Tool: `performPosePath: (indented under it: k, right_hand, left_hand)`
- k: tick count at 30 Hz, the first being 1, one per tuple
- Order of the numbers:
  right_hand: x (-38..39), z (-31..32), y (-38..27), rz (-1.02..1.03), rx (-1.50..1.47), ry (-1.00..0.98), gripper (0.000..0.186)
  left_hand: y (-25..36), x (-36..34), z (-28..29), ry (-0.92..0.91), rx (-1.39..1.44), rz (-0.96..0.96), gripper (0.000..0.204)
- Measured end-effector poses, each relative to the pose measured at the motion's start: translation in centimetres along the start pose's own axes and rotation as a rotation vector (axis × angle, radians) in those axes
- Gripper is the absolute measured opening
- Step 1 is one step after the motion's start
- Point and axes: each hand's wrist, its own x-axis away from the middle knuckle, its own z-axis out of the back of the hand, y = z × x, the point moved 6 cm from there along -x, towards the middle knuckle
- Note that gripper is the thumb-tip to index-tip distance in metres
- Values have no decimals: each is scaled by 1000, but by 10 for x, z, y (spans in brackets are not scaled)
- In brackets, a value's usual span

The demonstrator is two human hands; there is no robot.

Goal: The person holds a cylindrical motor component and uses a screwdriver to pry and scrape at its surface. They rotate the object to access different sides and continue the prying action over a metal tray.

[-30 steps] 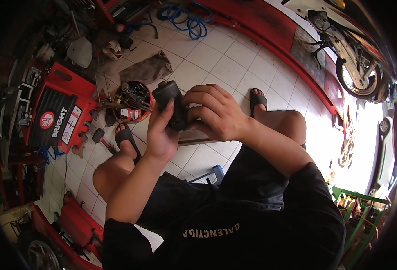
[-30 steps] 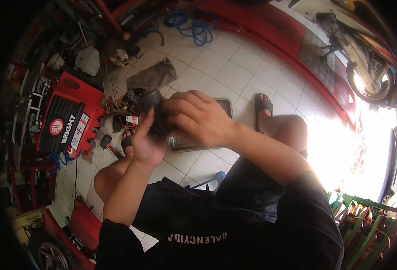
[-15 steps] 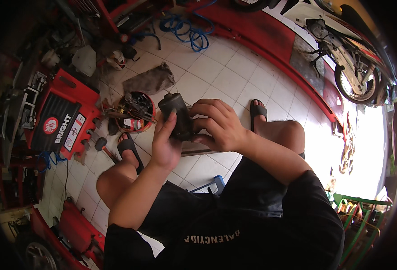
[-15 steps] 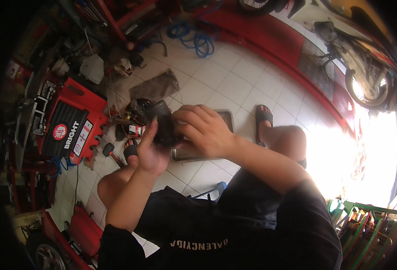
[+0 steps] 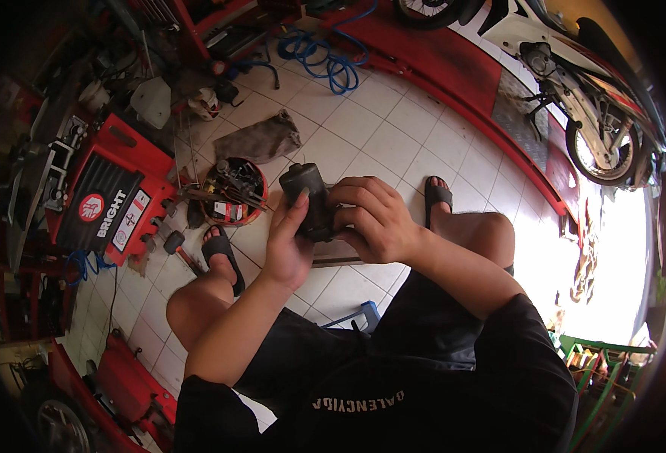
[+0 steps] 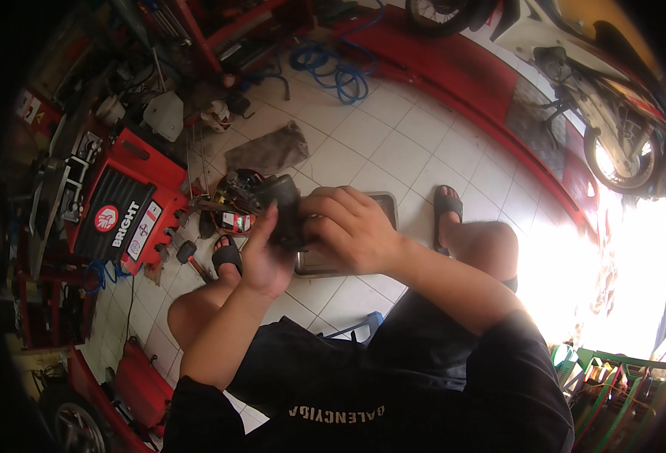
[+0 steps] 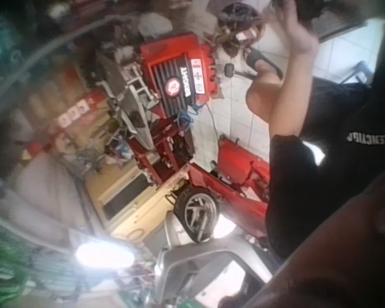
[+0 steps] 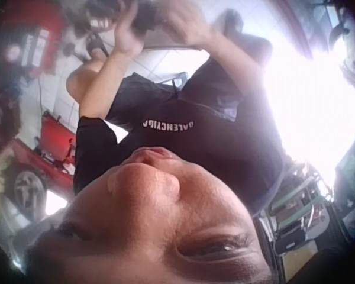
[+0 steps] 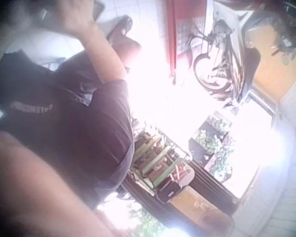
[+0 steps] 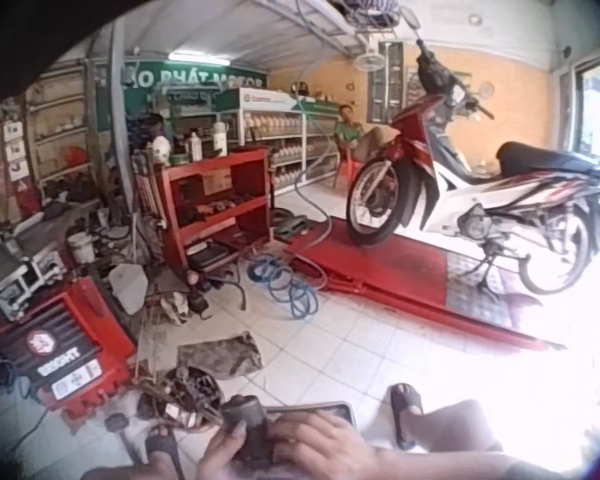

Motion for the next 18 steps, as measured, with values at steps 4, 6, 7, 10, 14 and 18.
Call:
performPosePath:
  k: [4,6,7,10,14,18]
  right_hand:
    - [0,2,0,-47,24,-10,37]
    - [1,3,1,-42,0,5,37]
    - [2,3,1,-22,5,2,37]
    - [1,1,1,2,12,-10,36]
    - [2,1,1,-40,8,2,36]
    - [1,0,0,-3,-17,25,40]
  left_hand:
    - [0,0,-3,-1,-4,42,35]
    - [1,0,-6,-1,-1,38,34]
    - [2,0,-7,-1,1,36,34]
    - [2,0,-6,5,-1,25,34]
    - [3,1,-6,-13,-9,31,35]
    - [4,1,-10,-3,8,48,35]
